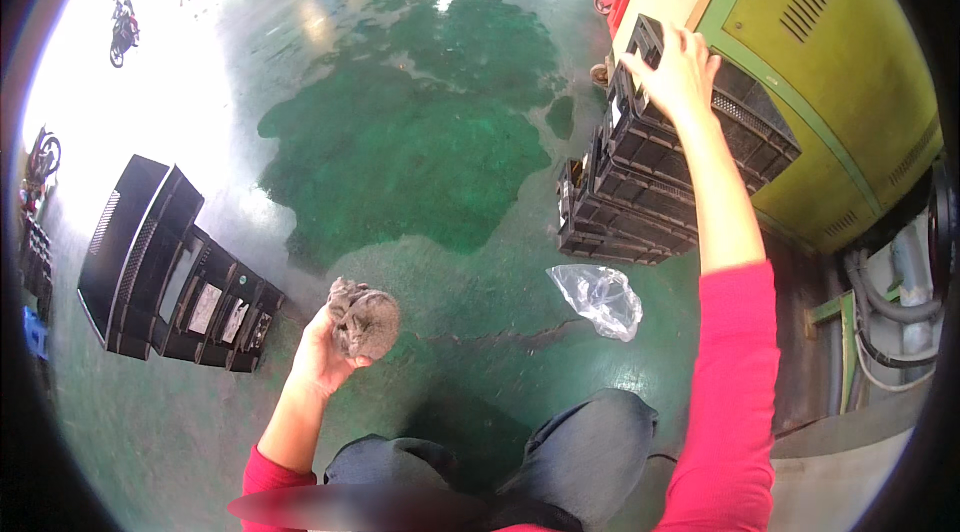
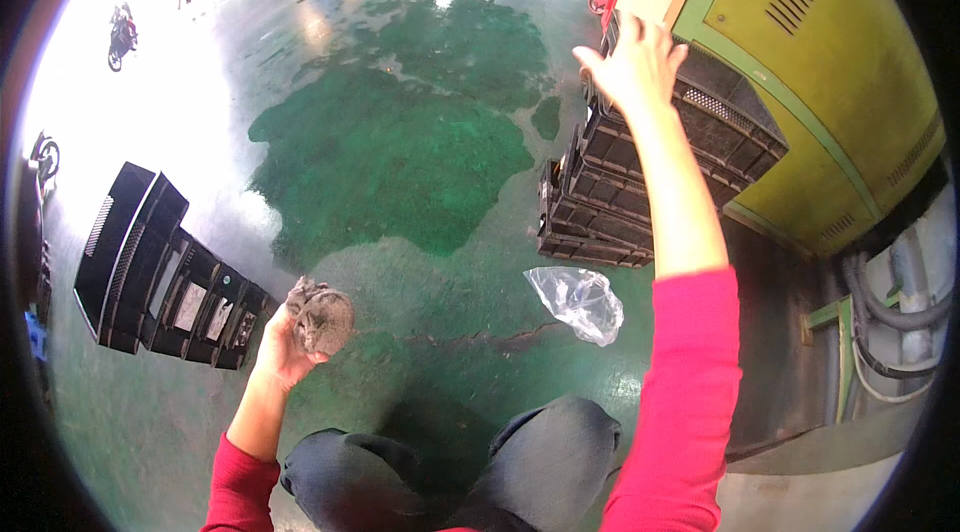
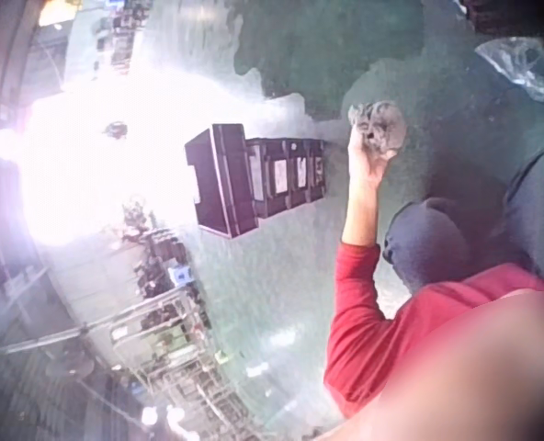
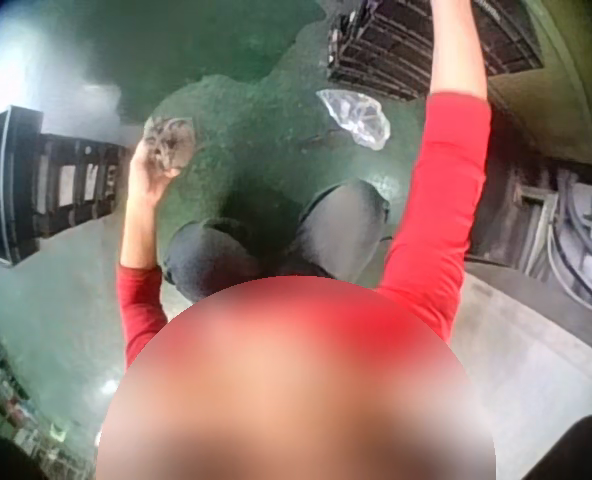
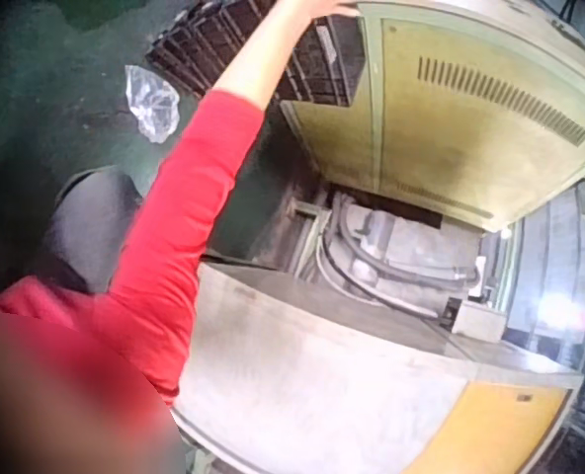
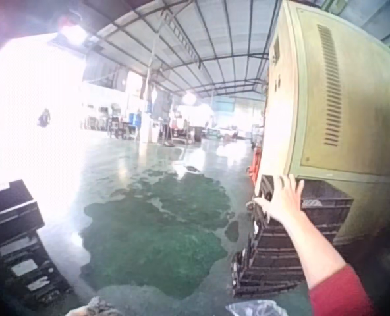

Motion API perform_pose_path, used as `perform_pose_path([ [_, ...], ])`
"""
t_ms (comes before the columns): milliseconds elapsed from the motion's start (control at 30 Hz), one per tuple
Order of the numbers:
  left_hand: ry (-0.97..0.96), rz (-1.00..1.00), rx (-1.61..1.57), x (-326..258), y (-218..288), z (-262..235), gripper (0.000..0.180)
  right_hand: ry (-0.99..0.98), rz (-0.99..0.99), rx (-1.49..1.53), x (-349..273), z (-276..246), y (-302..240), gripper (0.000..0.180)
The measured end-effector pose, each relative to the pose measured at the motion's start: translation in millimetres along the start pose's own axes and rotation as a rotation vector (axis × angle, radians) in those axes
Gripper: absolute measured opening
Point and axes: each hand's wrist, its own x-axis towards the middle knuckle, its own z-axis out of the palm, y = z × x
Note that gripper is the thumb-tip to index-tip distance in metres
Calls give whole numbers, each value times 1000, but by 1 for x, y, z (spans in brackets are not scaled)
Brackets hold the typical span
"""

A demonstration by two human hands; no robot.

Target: The person sits on the factory floor and wipes the inside of black plastic crates with a cloth. They place a white sheet of paper inside each cleaned crate and stack them.

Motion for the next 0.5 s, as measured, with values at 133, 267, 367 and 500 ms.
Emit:
perform_pose_path([
  [133,107,42,76,-21,-9,-18,55,-665,266,-172,30,9,17,75],
  [267,254,94,33,-65,-5,-48,56,-427,435,-12,67,28,61,52],
  [367,291,172,-86,-87,-10,-72,44,-234,422,168,109,-16,129,43],
  [500,441,196,-125,-106,-8,-90,40,-77,379,598,124,-103,133,39],
])
